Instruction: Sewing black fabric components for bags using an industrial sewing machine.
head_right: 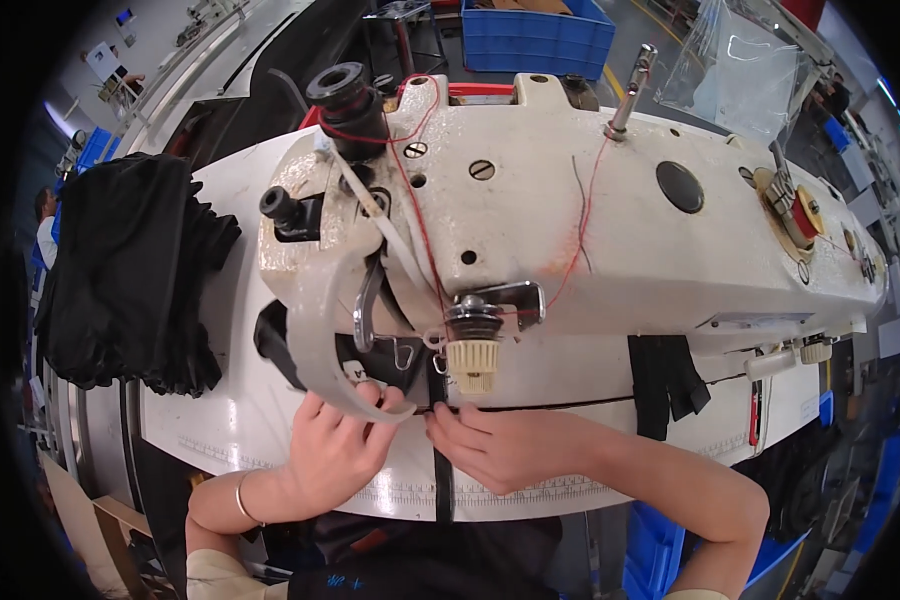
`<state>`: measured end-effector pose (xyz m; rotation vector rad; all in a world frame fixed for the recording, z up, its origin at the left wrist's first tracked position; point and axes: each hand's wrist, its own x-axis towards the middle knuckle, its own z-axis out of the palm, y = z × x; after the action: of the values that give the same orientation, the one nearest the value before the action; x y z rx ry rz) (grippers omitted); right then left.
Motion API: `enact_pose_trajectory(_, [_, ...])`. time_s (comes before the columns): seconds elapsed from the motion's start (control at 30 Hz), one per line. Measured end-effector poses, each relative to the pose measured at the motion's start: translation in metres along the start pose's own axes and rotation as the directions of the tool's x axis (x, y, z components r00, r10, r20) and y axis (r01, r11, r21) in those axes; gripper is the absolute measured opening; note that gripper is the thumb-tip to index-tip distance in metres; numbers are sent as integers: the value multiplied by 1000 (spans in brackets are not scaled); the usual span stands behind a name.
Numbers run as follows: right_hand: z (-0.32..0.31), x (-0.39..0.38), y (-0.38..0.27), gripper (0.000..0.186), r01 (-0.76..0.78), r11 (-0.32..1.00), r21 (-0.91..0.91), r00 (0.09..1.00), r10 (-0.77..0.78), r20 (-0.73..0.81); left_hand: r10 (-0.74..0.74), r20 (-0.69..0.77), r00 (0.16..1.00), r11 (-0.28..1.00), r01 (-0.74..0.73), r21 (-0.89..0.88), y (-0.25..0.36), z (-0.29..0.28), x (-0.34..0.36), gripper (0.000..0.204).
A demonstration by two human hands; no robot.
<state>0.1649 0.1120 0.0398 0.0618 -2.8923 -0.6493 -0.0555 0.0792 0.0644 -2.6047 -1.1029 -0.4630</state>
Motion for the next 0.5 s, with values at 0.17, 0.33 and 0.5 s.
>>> enact_pose_trajectory(0.17, [28,9,-6,30,-342,908,240,923,373,-97,-110,3,994,936,104,-336,-15,2,14,15])
enact_pose_trajectory(0.33, [41,1,-15,19,-453,843,290,823,521,-228,16,24,1000,988,-12,-155,-2,4,16,19])
enact_pose_trajectory(0.5, [30,-5,-34,19,-484,805,343,832,545,-106,45,121,992,890,15,-456,-21,38,3,29])
